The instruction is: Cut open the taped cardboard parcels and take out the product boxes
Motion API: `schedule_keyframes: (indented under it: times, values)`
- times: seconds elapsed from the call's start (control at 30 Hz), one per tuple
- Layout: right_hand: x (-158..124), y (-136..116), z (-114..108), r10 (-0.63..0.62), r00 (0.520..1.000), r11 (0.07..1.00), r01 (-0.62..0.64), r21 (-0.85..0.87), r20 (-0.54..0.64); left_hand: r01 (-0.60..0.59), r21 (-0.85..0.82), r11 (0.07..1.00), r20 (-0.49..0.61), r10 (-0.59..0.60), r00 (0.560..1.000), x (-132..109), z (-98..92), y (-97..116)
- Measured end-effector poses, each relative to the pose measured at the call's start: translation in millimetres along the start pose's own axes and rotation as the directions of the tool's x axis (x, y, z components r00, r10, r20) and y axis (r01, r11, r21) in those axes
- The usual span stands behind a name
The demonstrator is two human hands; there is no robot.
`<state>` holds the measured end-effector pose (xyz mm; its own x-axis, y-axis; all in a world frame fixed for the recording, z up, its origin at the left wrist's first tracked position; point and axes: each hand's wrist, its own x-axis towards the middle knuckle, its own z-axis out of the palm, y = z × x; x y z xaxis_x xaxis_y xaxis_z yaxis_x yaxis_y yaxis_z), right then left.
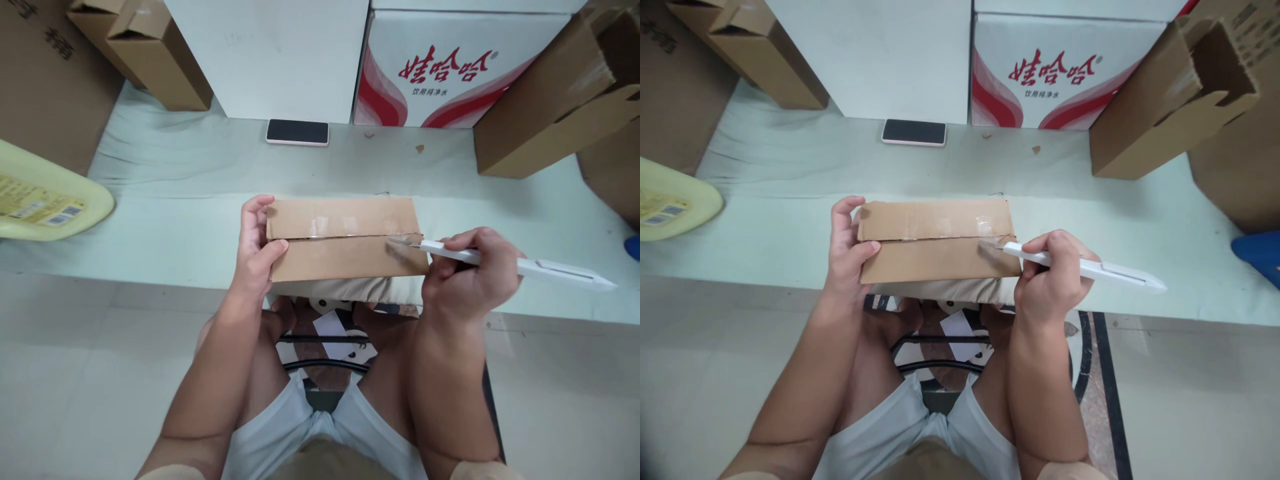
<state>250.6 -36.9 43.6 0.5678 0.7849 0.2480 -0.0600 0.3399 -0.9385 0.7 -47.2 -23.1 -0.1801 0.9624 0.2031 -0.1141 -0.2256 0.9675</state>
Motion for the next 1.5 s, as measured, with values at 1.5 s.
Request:
schedule_keyframes:
  times: [1.5]
  values:
    - [45,91,-71,0.127,0.927,0.562,0.226,-0.796,0.353,0.062,-0.167,0.984,-0.166,-0.090,0.982,7,4.8,10]
